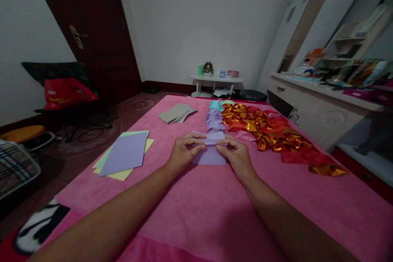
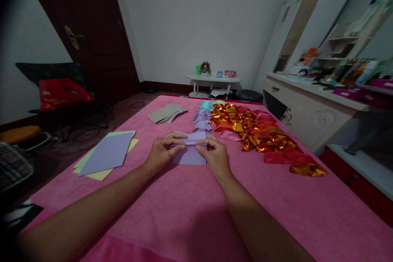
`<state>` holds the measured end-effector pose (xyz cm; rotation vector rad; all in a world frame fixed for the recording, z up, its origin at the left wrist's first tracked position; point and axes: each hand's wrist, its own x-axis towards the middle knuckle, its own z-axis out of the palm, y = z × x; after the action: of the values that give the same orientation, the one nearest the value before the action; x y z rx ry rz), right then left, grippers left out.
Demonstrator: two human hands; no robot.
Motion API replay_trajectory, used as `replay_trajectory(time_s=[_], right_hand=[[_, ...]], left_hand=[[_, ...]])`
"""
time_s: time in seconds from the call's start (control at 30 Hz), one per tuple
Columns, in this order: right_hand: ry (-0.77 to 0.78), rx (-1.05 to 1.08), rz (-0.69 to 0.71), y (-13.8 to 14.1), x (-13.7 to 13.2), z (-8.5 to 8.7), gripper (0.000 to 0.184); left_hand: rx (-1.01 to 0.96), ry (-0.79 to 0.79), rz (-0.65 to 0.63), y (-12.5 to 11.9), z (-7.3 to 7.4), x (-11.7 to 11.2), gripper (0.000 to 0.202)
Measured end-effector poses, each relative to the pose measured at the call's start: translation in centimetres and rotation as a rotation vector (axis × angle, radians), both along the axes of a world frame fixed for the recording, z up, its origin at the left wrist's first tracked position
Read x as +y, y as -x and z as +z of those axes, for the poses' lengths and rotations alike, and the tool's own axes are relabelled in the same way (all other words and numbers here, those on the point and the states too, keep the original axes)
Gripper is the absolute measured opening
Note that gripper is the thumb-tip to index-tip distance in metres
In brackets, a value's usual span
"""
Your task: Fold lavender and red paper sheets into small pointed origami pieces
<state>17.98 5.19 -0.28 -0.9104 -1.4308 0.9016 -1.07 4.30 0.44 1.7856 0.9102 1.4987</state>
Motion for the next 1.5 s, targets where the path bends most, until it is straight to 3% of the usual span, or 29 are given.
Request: replay_trajectory(time_s=[0.1, 0.27, 0.4, 0.73, 0.93, 1.5], right_hand=[[-0.051, 0.036, -0.023, 0.0, 0.11, 0.03, 0.012], [0.14, 0.11, -0.003, 0.04, -0.09, -0.15, 0.022], [0.188, 0.156, -0.007, 0.21, -0.41, 0.14, 0.024], [0.174, 0.239, -0.036, 0.15, -0.34, 0.18, 0.018], [0.16, 0.247, -0.073, 0.08, -0.28, 0.15, 0.017], [0.197, 0.314, -0.11, 0.01, 0.1, 0.02, 0.019]], left_hand=[[0.022, -0.025, 0.001, 0.03, 0.03, 0.03, 0.007], [0.037, -0.051, 0.007, 0.21, -0.33, 0.32, 0.006], [0.037, -0.057, 0.009, 0.14, -0.3, 0.23, 0.006], [0.068, -0.014, 0.059, -0.09, -0.08, 0.11, 0.007], [0.087, 0.032, 0.016, -0.13, 0.09, -0.04, 0.009], [0.111, -0.022, 0.025, -0.24, 0.23, -0.16, 0.008]])
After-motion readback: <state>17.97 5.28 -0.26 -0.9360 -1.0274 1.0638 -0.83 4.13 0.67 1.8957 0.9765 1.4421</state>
